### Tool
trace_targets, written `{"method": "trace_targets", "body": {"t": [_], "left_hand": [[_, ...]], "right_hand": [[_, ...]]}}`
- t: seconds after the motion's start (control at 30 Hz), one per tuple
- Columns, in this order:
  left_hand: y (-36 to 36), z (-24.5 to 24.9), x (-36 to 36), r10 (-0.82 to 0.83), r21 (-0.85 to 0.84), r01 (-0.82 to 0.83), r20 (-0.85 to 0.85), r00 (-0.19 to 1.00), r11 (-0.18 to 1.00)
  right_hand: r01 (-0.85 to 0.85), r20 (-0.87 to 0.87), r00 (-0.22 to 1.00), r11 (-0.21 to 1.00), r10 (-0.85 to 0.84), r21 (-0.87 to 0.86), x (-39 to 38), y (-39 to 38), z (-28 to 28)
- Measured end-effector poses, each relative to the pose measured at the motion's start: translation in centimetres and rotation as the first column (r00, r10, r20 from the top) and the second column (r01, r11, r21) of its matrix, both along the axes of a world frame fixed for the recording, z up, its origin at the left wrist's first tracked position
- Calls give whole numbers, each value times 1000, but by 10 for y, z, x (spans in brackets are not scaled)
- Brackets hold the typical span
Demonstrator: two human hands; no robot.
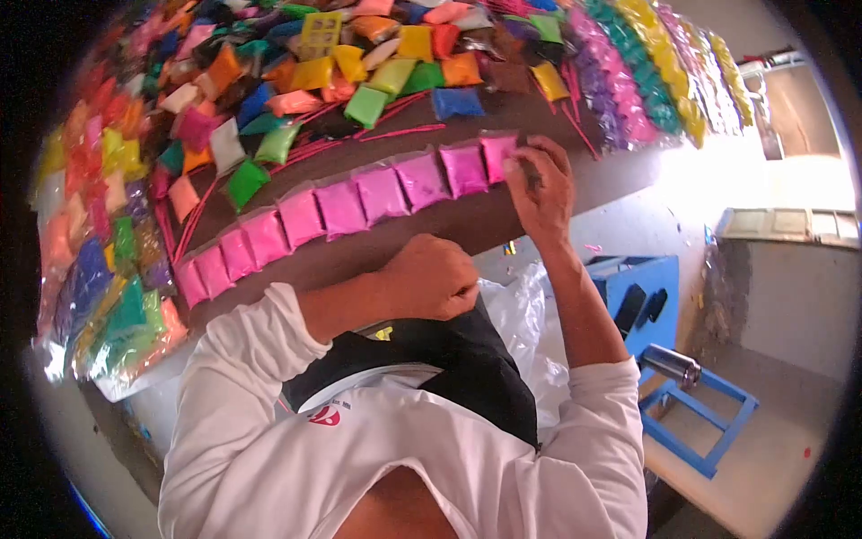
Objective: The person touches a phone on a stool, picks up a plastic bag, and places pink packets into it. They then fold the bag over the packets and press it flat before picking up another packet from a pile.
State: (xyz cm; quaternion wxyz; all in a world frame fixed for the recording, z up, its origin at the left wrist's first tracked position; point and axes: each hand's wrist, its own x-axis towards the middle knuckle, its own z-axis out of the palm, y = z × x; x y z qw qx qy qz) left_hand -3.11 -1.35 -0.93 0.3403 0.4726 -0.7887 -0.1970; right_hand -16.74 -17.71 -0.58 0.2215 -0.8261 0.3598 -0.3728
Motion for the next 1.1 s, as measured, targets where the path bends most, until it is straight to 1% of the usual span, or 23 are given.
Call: {"method": "trace_targets", "body": {"t": [0.03,0.07,0.13,0.23,0.33,0.37,0.47,0.57,0.67,0.73,0.77,0.87,0.9,1.0,1.07,1.1], "left_hand": [[0,1,1,8,17,-7,-16,1000,1000],[1,1,2,21,39,-20,-26,999,999],[1,1,3,24,5,-24,-40,999,1000],[2,-2,3,36,-8,-37,-64,997,999],[2,-5,4,39,-22,-41,-85,996,999],[3,-5,5,38,-27,-40,-90,995,999],[4,-2,7,16,0,-16,-75,997,1000],[5,-2,7,10,12,-10,-80,997,1000],[4,-4,5,26,-25,-26,1,1000,999],[5,-6,3,39,-24,-38,10,999,999],[6,-6,4,45,-25,-45,17,999,999],[6,-3,5,29,-22,-29,14,999,999],[5,-5,4,28,-45,-28,2,1000,999],[4,-12,3,35,-99,-37,-18,999,994],[6,-9,3,55,-126,-54,0,999,991],[6,-9,3,56,-112,-56,-8,998,992]], "right_hand": [[15,-10,1000,999,-15,-31,2,1,2],[26,-52,998,993,-32,-118,3,4,5],[34,-119,990,955,-71,-293,10,6,12],[41,-124,988,943,-87,-330,19,15,6],[-59,-192,981,945,-4,-321,32,29,9],[-70,-221,975,960,9,-271,32,26,3],[-48,-174,985,969,5,-243,34,23,-1],[-27,-197,980,950,-36,-310,38,30,6],[-35,-144,989,928,-20,-371,51,45,25],[-104,-128,988,988,88,-118,62,58,39],[-140,-107,984,990,140,11,69,62,45],[-296,-197,922,934,334,200,91,70,59],[-350,-230,887,908,400,231,95,69,56],[-407,-408,804,901,433,153,104,69,44],[-405,-382,816,901,434,157,105,71,43],[-403,-367,824,901,433,158,105,71,44]]}}
